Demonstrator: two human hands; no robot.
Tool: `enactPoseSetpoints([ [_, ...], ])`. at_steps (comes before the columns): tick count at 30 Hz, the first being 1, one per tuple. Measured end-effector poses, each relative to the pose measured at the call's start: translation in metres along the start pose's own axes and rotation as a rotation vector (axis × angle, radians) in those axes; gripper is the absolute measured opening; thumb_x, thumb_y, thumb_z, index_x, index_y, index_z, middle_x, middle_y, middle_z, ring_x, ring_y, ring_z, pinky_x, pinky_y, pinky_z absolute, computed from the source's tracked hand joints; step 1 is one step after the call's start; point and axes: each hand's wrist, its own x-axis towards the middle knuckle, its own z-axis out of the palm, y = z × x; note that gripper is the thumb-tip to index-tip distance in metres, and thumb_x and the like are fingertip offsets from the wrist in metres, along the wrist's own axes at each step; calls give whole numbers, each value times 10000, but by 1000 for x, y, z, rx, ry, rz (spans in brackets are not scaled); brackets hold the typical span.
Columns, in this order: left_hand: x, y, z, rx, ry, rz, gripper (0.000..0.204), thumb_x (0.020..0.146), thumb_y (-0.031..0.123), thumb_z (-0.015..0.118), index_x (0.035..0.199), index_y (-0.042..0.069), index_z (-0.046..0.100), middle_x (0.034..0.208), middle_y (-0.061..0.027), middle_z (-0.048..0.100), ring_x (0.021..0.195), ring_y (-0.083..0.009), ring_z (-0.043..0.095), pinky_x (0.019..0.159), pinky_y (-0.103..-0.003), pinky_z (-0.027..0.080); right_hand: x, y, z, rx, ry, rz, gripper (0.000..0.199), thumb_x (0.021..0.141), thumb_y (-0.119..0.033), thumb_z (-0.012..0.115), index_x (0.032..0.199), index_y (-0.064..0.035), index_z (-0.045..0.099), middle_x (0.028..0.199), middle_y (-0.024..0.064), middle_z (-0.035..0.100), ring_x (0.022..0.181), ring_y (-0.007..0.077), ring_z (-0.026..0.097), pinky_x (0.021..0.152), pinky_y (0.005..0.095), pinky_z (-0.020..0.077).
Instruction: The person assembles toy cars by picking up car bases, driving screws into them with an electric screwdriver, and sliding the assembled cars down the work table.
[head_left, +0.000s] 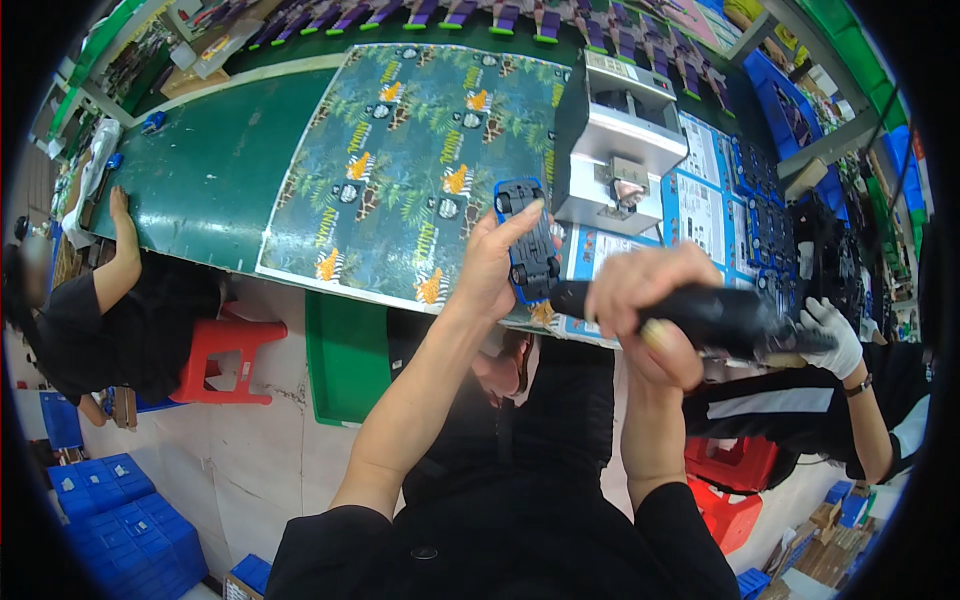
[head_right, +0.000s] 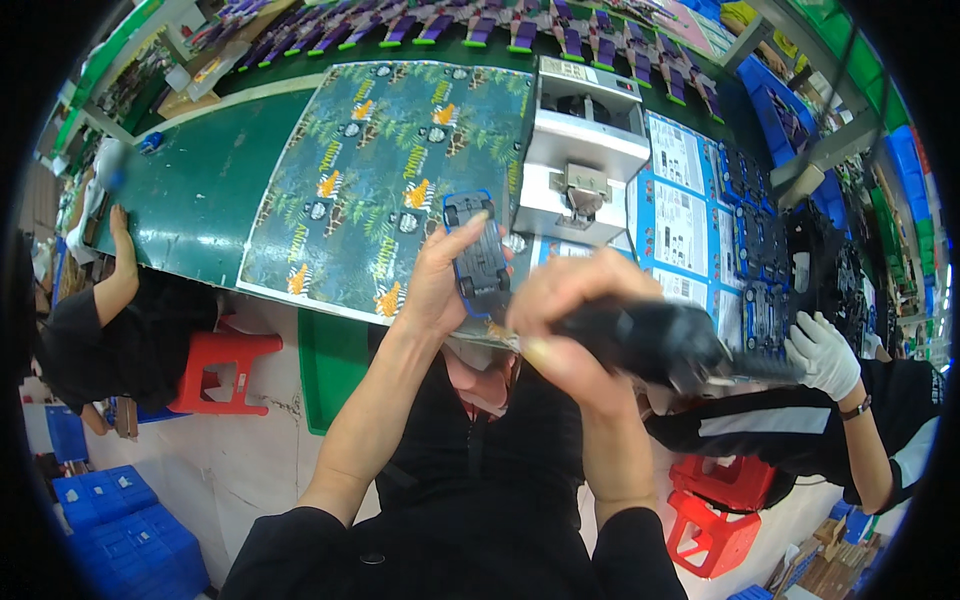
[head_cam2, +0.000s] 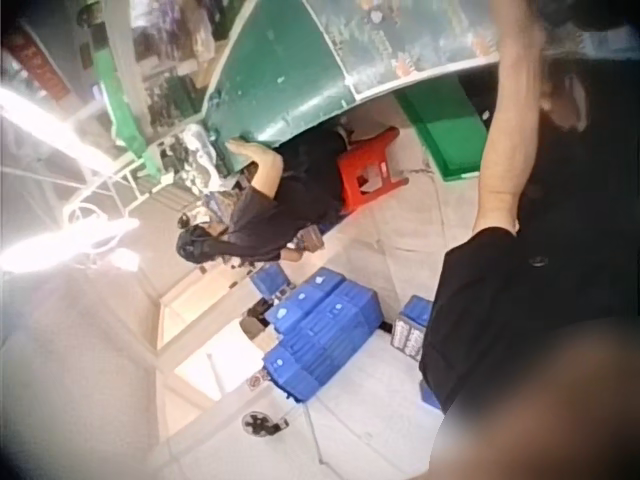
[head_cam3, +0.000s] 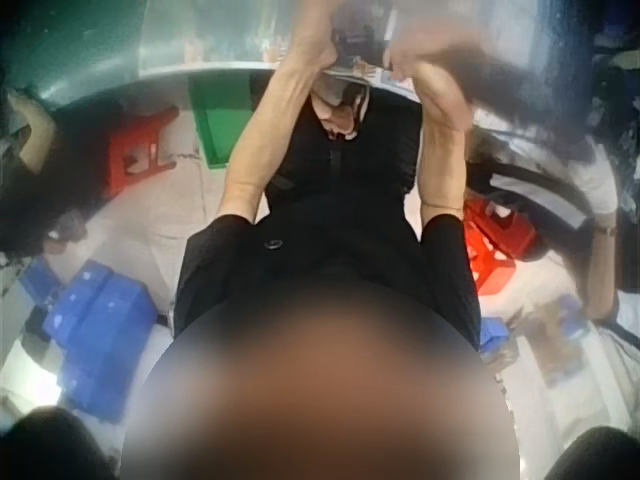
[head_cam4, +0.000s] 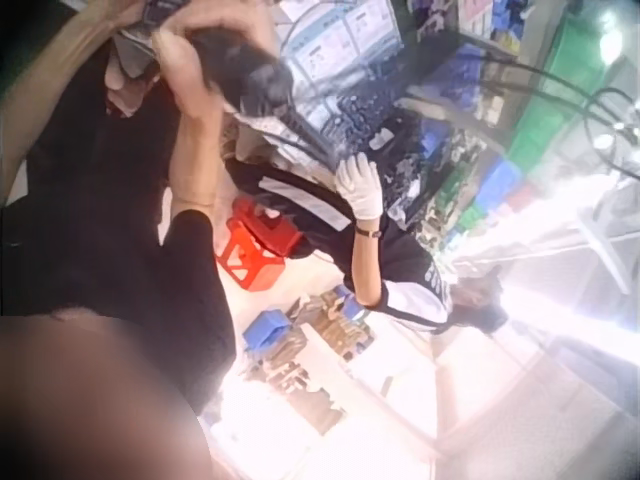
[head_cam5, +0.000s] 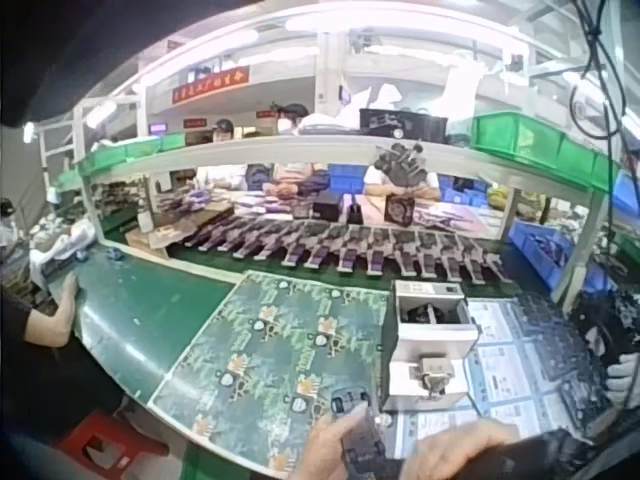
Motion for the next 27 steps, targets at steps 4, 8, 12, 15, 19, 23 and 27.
enactPoseSetpoints([
  [4, 12, 34, -11, 901, -5, 571, 367, 900, 295, 677, 1141, 31, 594, 972, -108, 655, 794, -227, 674, 692, -365, 539, -16, -27, -26, 8, 34, -189, 316, 793, -245, 713, 943, -53, 513, 658, 57, 551, 556, 170, 542, 499, 314, 451],
  [8, 24, 92, -35, 1728, -219, 1125, 640, 795, 521, 708, 1198, 39, 584, 999, -135, 601, 908, -294, 612, 775, -389, 492, -33, -40, -70, -160, 91, -109, 288, 862, -254, 623, 945, -27, 467, 662, 51, 461, 537, 141, 456, 535, 271, 407],
  [12, 17, 160, -100, 2299, -449, 953, 751, 810, 661, 596, 1273, 73, 533, 1046, -118, 552, 1036, -298, 534, 968, -493, 370, -44, -31, -88, -117, 149, -37, 233, 895, -216, 600, 932, -28, 467, 654, 56, 450, 516, 137, 441, 522, 265, 399],
  [15, -8, 226, -143, 2562, -124, 960, 851, 795, 660, 618, 1398, 88, 440, 1464, -188, 376, 1389, -356, 315, 1146, -587, 139, -49, -24, -91, -88, 188, -10, 209, 905, -196, 592, 924, -29, 467, 649, 56, 446, 496, 131, 428, 507, 263, 397],
  [19, -49, 245, -183, 2478, 273, 970, 922, 762, 612, 686, 1448, 78, 378, 1506, -201, 318, 1413, -367, 284, 1140, -583, 162, -43, -16, -89, -49, 190, -10, 207, 900, -182, 601, 916, -29, 462, 639, 53, 451, 480, 128, 427, 491, 258, 400],
  [23, -54, 150, -139, 2032, 31, 1064, 751, 702, 351, 819, 1323, 62, 512, 1413, -197, 443, 1302, -386, 423, 1071, -495, 341, -49, -24, -90, -47, 204, 4, 234, 879, -199, 622, 919, -31, 464, 638, 53, 466, 489, 134, 451, 488, 267, 413],
  [27, -44, 43, -41, 1682, -328, 1122, 517, 732, 154, 779, 1193, 22, 586, 1282, -199, 553, 1146, -378, 560, 952, -451, 461, -65, -43, -78, -119, 292, 18, 237, 842, -217, 649, 892, -44, 496, 585, 29, 454, 459, 143, 438, 465, 289, 411],
])
